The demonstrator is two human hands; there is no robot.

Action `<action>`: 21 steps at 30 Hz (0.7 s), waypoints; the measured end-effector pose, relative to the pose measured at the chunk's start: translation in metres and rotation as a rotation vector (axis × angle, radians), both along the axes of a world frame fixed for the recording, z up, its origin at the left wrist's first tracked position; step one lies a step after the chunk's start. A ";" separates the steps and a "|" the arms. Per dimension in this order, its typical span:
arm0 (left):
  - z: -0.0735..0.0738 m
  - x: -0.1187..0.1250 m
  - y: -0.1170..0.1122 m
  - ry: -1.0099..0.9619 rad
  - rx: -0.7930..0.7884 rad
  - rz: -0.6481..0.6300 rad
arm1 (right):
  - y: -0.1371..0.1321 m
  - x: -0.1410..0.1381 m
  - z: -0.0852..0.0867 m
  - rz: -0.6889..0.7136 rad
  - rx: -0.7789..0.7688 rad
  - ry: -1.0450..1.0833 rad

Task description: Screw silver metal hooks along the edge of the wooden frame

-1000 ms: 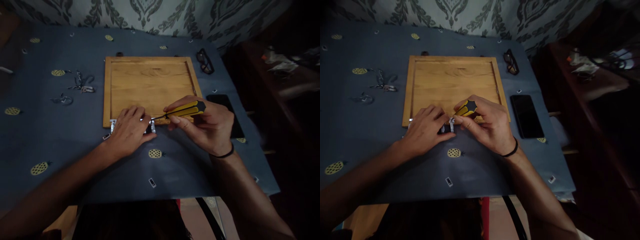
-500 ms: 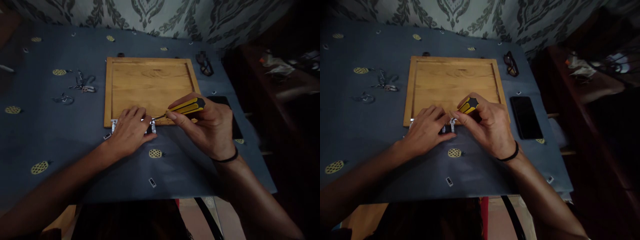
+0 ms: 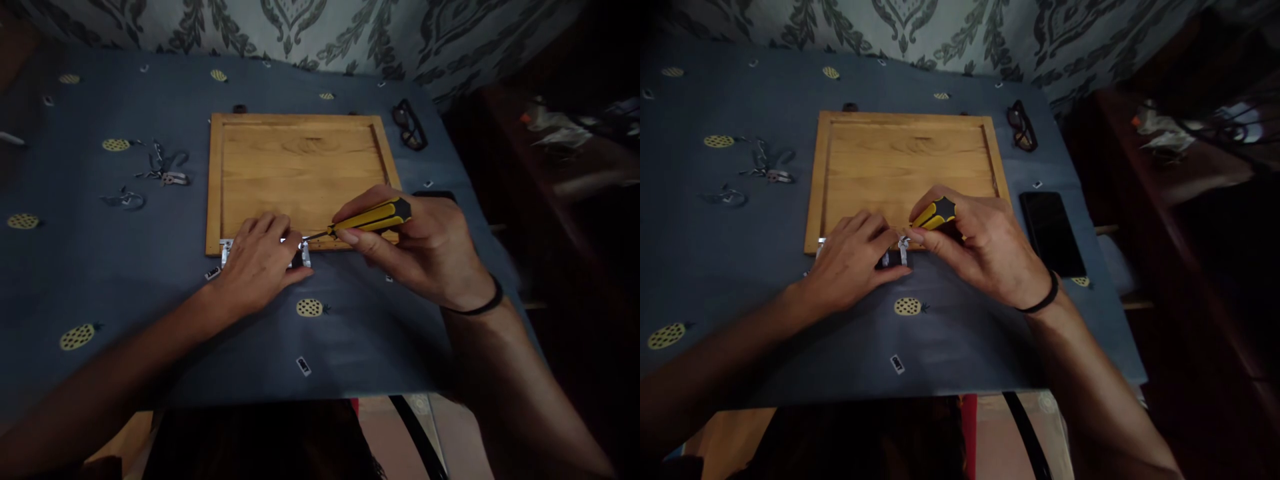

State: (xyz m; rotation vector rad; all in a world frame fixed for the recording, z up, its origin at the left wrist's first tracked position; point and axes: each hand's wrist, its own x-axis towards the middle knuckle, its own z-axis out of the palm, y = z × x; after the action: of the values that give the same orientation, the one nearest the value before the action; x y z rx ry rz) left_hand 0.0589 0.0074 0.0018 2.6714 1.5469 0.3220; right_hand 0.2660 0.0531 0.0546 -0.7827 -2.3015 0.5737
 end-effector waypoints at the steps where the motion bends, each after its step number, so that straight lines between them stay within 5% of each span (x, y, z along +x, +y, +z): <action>1: 0.000 0.000 0.000 -0.001 0.002 -0.001 | -0.002 0.000 0.000 -0.007 -0.001 0.002; 8: 0.001 -0.001 0.000 -0.006 -0.005 0.005 | -0.023 0.003 -0.001 -0.329 0.047 0.375; 21: -0.001 -0.001 0.000 -0.010 0.000 0.010 | -0.028 0.004 -0.017 -0.338 -0.116 0.237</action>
State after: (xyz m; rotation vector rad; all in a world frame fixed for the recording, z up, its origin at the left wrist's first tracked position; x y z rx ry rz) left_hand 0.0580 0.0072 0.0012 2.6580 1.5579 0.3352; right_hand 0.2700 0.0247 0.0374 -1.0717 -1.8811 0.6113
